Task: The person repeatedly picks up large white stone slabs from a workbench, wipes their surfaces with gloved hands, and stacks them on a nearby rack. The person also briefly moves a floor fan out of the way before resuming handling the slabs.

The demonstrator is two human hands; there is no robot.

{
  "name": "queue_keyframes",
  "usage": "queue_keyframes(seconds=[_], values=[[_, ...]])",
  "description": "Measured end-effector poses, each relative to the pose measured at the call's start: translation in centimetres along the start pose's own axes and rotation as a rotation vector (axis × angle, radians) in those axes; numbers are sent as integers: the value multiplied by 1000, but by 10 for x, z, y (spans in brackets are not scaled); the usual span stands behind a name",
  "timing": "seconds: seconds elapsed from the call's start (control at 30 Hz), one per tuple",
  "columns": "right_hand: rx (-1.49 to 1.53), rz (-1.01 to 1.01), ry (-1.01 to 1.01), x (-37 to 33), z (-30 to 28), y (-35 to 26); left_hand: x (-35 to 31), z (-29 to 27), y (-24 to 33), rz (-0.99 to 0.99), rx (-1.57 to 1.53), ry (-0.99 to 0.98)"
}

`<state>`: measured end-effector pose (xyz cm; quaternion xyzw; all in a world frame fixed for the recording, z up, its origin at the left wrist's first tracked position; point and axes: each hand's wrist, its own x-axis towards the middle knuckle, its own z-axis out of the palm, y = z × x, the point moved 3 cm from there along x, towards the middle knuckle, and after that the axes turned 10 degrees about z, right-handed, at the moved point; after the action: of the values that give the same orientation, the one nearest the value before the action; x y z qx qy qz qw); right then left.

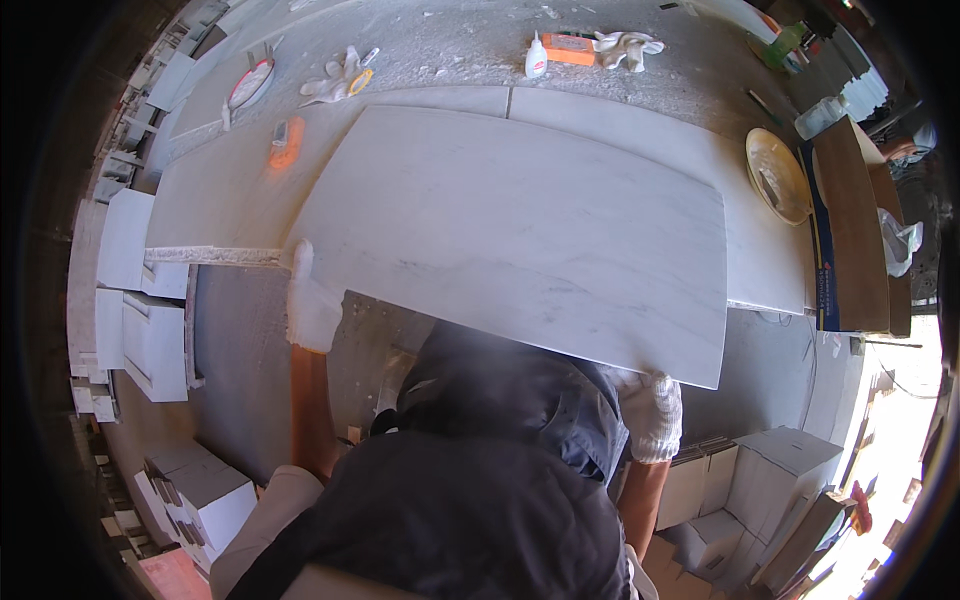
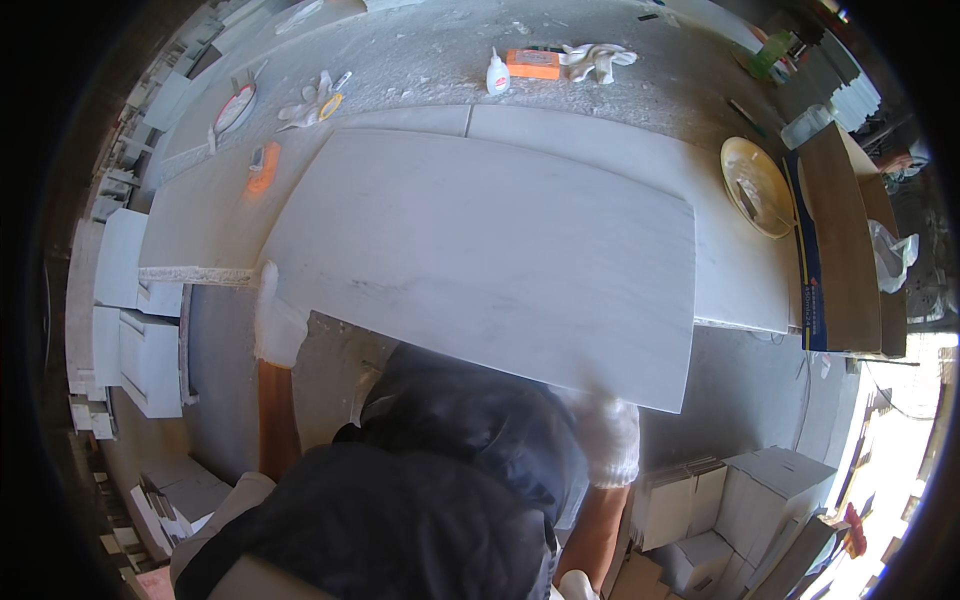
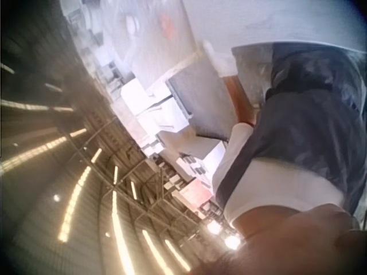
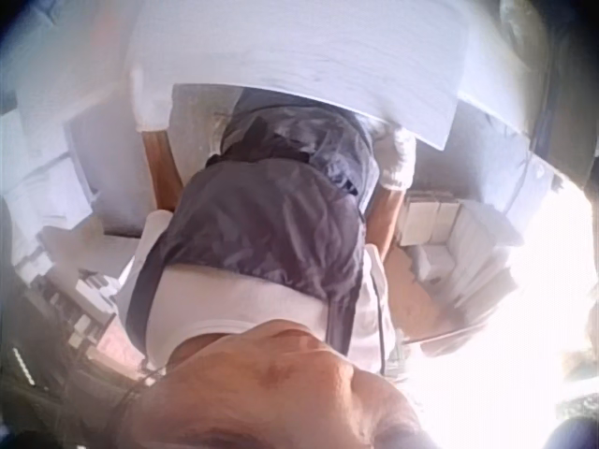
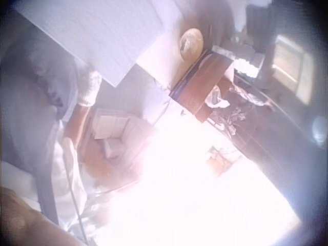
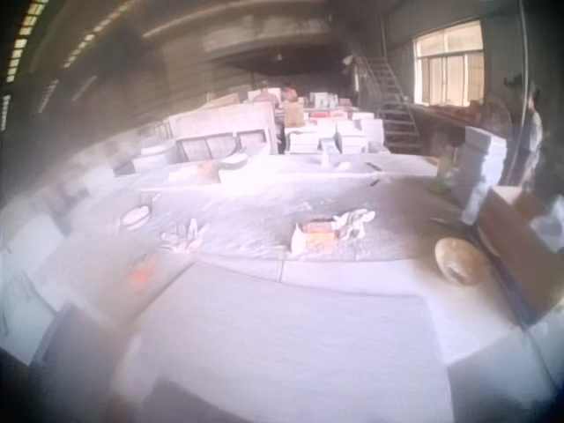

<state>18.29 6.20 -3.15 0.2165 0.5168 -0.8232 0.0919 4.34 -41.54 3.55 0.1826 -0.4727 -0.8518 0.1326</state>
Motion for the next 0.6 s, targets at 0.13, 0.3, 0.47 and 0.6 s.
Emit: queue_keyframes(seconds=[0.13, 0.3, 0.47, 0.6], values=[[-61, 4, -45, 0, 9, -6, 10, -10, -3, -25, -4, 16], [60, 70, 5, -1, 5, -2, 16, -16, -5, 34, 21, -1], [-109, 111, -13, 11, -26, 16, 4, -17, -10, -23, 110, -4], [966, 404, -468, 24, -32, 30, -23, -24, -22, -78, 203, -40]])
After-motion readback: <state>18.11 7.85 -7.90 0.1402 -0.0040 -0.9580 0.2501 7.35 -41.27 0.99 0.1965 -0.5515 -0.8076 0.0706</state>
